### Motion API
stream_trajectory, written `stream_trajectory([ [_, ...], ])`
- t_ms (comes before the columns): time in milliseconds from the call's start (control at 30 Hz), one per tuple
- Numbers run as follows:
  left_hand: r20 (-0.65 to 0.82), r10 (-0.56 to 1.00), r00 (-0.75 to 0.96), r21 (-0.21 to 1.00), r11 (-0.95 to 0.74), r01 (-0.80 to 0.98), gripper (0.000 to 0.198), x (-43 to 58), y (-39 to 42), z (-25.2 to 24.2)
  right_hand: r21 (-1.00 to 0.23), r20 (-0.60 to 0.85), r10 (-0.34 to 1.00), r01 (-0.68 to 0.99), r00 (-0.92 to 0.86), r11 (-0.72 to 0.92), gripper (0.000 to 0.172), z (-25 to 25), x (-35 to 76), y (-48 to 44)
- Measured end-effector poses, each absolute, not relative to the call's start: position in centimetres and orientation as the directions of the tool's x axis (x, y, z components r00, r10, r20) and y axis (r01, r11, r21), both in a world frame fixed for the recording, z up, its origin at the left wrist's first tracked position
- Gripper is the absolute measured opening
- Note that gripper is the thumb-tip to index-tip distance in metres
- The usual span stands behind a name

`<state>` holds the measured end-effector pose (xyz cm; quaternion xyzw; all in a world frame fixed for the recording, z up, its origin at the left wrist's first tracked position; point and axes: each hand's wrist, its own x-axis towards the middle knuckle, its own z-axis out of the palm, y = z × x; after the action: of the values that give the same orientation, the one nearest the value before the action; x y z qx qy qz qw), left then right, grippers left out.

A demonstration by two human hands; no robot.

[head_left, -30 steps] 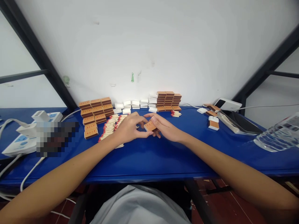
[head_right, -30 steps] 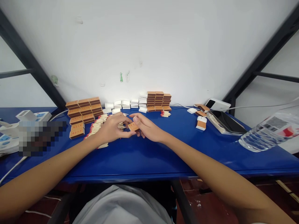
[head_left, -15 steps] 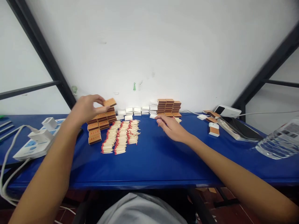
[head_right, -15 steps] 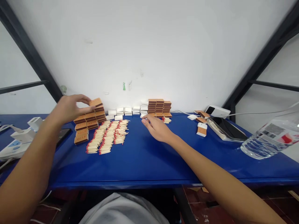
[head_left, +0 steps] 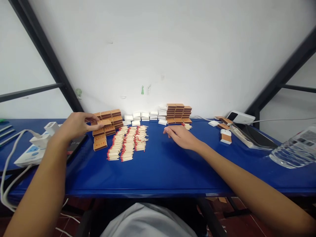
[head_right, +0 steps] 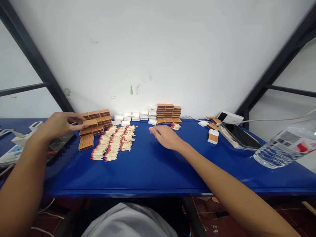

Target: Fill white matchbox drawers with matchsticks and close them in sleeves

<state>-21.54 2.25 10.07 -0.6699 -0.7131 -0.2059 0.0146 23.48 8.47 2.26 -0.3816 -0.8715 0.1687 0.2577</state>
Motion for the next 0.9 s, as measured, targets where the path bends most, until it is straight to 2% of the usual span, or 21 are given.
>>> stream_trajectory([
  [133, 0.311, 0.950, -0.030, 0.258, -0.054, 0.965, 0.061, -21.1, 2.9, 9.4, -0.484, 0.321, 0.741, 0.571, -0.589, 0.663, 0.063, 2.5, 23.4, 8.3],
  [400, 0.239, 0.968, -0.075, 0.281, 0.005, 0.960, 0.071, -21.0, 3.3, 8.6, -0.485, 0.312, 0.737, 0.566, -0.600, 0.667, 0.063, 2.4, 23.4, 8.4],
  [533, 0.323, 0.944, -0.068, 0.246, -0.014, 0.969, 0.073, -21.1, 3.2, 8.9, -0.494, 0.310, 0.732, 0.555, -0.607, 0.670, 0.063, 2.5, 23.5, 8.3],
  [667, 0.387, 0.913, -0.128, 0.208, 0.049, 0.977, 0.069, -22.4, 3.4, 9.0, -0.495, 0.295, 0.739, 0.565, -0.605, 0.660, 0.064, 2.5, 23.6, 8.3],
  [900, 0.326, 0.919, -0.223, 0.214, 0.158, 0.964, 0.064, -25.0, 3.1, 9.2, -0.501, 0.288, 0.742, 0.565, -0.606, 0.655, 0.065, 2.5, 23.7, 8.4],
])
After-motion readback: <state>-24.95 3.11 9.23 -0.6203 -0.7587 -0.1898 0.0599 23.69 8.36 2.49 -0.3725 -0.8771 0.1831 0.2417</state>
